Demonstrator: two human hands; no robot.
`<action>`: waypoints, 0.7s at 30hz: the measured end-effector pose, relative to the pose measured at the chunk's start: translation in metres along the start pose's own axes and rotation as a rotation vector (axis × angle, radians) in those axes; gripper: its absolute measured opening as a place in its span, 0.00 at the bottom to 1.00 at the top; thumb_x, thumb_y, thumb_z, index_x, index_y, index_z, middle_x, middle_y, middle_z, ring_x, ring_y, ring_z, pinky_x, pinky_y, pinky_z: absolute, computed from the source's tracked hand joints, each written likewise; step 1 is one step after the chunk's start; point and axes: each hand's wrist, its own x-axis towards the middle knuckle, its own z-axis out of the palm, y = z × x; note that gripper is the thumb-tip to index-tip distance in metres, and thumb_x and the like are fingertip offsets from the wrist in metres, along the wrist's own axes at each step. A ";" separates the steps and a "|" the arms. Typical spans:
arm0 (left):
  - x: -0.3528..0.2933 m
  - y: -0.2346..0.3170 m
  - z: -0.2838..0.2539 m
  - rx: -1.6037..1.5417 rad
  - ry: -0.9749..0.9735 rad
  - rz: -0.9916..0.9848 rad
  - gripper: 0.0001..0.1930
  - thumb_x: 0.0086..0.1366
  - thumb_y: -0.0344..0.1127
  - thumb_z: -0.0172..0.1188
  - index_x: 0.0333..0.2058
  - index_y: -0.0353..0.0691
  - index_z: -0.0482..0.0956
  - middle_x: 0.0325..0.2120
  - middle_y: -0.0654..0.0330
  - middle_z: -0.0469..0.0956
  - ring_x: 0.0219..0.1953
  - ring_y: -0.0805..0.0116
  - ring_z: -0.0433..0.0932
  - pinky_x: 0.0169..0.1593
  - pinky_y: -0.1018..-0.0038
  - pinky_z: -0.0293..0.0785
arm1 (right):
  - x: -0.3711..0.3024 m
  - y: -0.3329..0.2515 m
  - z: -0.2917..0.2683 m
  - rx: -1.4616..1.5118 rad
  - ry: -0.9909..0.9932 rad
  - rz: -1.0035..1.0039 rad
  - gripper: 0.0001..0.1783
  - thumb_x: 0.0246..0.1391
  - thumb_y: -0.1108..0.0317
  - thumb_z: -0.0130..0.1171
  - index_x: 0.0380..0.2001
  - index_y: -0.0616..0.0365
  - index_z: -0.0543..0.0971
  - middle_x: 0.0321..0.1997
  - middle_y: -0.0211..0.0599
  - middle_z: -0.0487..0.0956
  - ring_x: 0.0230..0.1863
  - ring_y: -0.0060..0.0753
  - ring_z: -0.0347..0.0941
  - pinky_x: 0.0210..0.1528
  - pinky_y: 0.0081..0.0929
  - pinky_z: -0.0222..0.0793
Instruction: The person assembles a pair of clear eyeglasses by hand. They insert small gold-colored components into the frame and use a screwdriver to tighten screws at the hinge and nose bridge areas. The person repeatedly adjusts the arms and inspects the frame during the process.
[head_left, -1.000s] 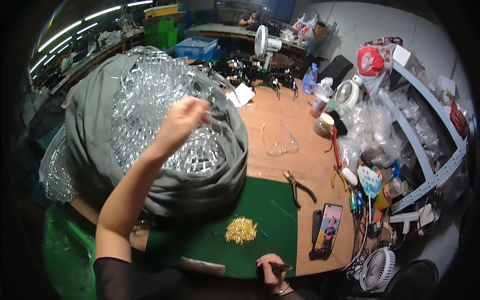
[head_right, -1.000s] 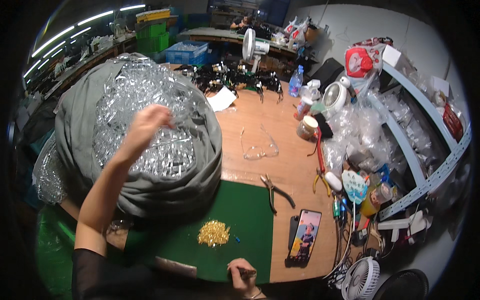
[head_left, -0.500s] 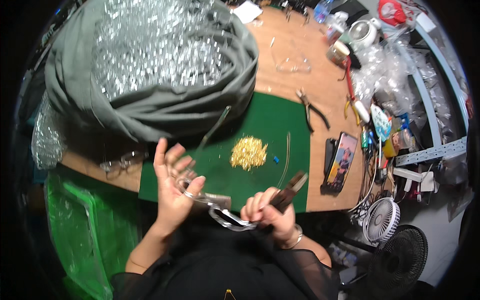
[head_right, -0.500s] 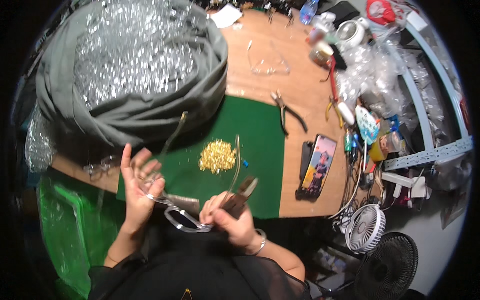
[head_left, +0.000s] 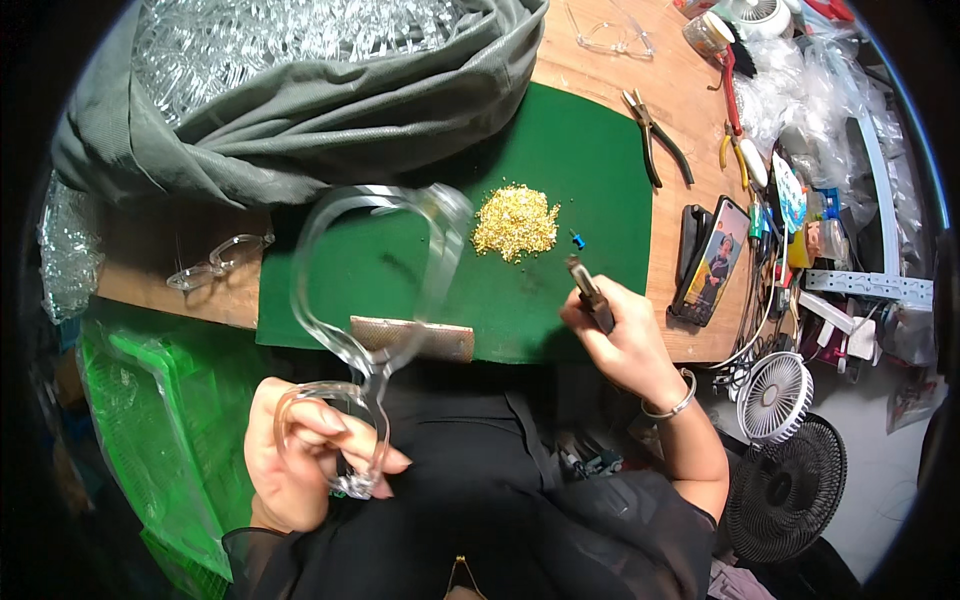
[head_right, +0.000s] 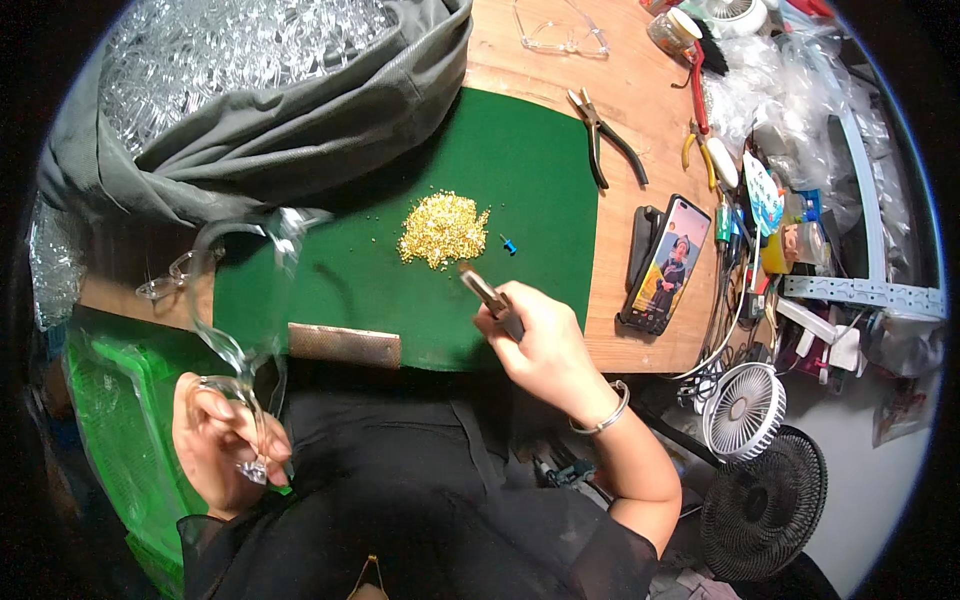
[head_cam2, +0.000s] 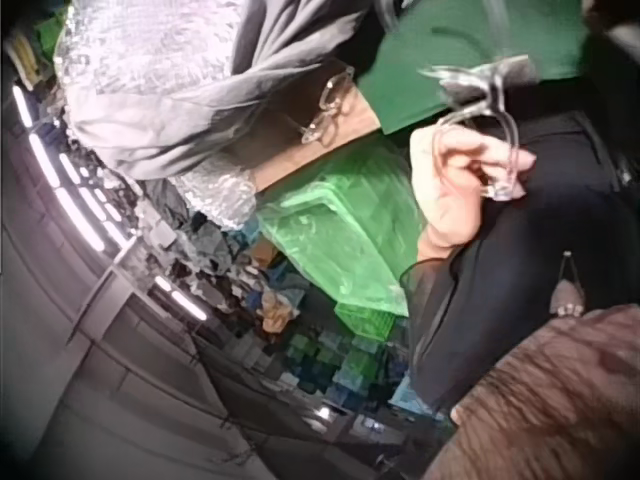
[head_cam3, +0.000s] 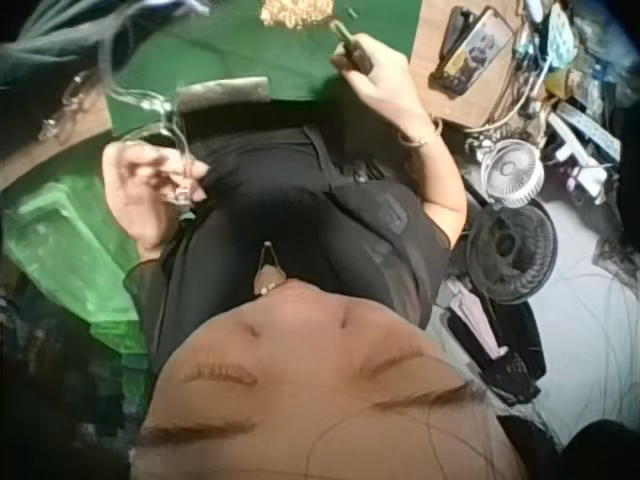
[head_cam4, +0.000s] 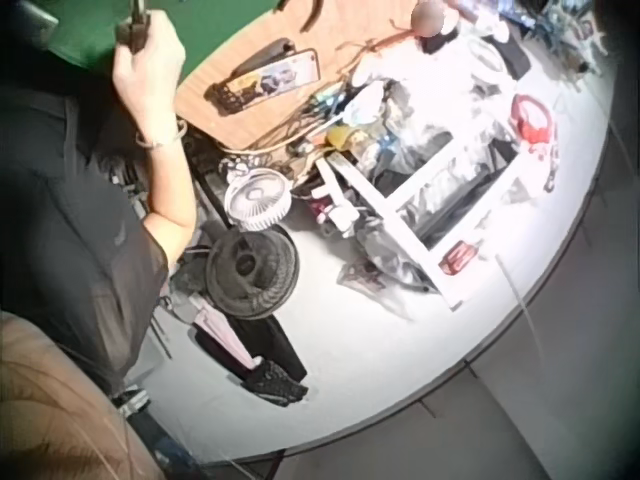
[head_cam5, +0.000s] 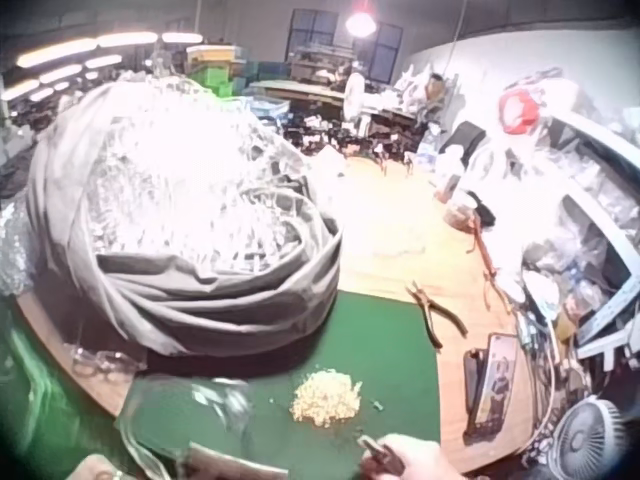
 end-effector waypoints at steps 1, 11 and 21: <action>0.003 -0.005 0.006 0.077 -0.155 0.102 0.20 0.59 0.28 0.58 0.45 0.34 0.58 0.32 0.39 0.76 0.26 0.59 0.80 0.30 0.70 0.78 | 0.004 -0.004 0.004 0.008 0.022 0.058 0.08 0.47 0.70 0.58 0.29 0.62 0.72 0.26 0.45 0.74 0.27 0.45 0.73 0.32 0.31 0.68; 0.030 -0.042 0.009 0.241 -0.356 0.432 0.26 0.51 0.17 0.59 0.51 0.32 0.65 0.36 0.45 0.76 0.33 0.66 0.75 0.36 0.72 0.73 | 0.031 0.024 0.047 -0.215 0.163 -0.034 0.10 0.41 0.74 0.59 0.31 0.59 0.72 0.28 0.43 0.71 0.33 0.48 0.71 0.36 0.39 0.67; 0.035 -0.053 0.026 0.346 -0.377 0.249 0.38 0.54 0.13 0.57 0.62 0.32 0.50 0.56 0.41 0.63 0.35 0.75 0.78 0.38 0.82 0.75 | 0.032 0.027 0.055 -0.276 0.215 -0.135 0.12 0.38 0.76 0.60 0.31 0.58 0.73 0.28 0.40 0.71 0.31 0.46 0.70 0.33 0.37 0.64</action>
